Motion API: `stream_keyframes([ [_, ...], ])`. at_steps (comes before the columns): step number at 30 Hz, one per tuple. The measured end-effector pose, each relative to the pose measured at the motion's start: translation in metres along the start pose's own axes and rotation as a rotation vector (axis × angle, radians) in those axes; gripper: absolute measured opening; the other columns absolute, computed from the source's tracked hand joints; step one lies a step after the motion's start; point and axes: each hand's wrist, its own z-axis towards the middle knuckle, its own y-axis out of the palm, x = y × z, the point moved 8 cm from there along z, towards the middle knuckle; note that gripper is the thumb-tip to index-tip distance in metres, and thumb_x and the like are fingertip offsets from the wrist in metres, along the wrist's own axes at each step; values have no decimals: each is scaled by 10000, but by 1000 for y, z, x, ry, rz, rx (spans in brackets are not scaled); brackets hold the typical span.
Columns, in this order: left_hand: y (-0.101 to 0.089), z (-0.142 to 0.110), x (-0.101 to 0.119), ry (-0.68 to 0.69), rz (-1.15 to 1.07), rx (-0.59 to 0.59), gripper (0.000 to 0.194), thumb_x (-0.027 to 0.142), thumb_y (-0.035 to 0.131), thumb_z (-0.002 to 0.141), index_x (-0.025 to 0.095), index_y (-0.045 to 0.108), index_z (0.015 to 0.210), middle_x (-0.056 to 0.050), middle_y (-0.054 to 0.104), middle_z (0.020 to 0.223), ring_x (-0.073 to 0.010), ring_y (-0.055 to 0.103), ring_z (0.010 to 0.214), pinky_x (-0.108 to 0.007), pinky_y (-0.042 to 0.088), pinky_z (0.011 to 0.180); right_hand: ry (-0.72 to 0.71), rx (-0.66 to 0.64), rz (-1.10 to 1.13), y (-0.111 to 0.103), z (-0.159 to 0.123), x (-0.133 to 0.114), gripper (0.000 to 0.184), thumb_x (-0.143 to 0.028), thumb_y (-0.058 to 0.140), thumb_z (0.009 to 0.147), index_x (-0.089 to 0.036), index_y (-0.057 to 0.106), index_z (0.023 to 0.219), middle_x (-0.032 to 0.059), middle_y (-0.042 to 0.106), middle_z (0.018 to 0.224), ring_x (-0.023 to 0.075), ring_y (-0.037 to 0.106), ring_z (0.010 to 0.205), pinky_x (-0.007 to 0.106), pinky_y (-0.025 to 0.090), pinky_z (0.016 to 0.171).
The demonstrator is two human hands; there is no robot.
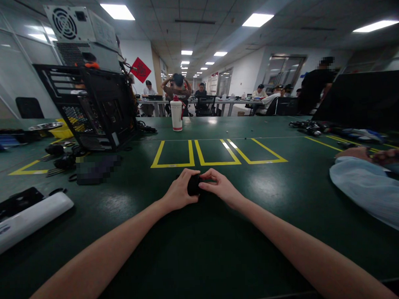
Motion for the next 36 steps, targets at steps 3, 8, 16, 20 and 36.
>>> stream_keyframes([
  [3,0,0,0,15,5,7,630,186,642,582,256,341,1132,-25,415,1092,-204,473,955,-355,430,778,-33,17,32,0,3,-1,210,-214,610,659,-183,497,833,4,541,898,147,569,857,354,447,819],
  [8,0,1,-1,8,11,14,628,178,637,571,257,349,1124,-24,424,1081,-208,480,945,-365,428,777,15,-8,59,1,5,4,331,-157,630,622,-186,485,917,30,541,987,161,560,921,357,436,850],
  [16,0,1,1,16,7,14,631,172,636,580,258,343,1131,-25,419,1089,-208,472,959,-359,427,782,-22,-27,42,4,-2,-4,272,-200,639,624,-197,486,849,4,541,944,164,568,893,368,447,825],
  [20,0,0,0,15,9,13,634,182,645,584,255,336,1133,-24,413,1093,-198,475,946,-349,434,774,-51,9,39,1,1,-4,163,-227,596,674,-183,503,801,-2,547,874,148,575,838,362,449,813],
  [36,1,1,-2,26,25,21,645,176,647,572,250,339,1134,-24,417,1086,-203,472,949,-353,426,786,-8,-2,40,1,1,2,217,-234,606,667,-189,482,839,19,544,932,159,560,869,382,441,817],
])
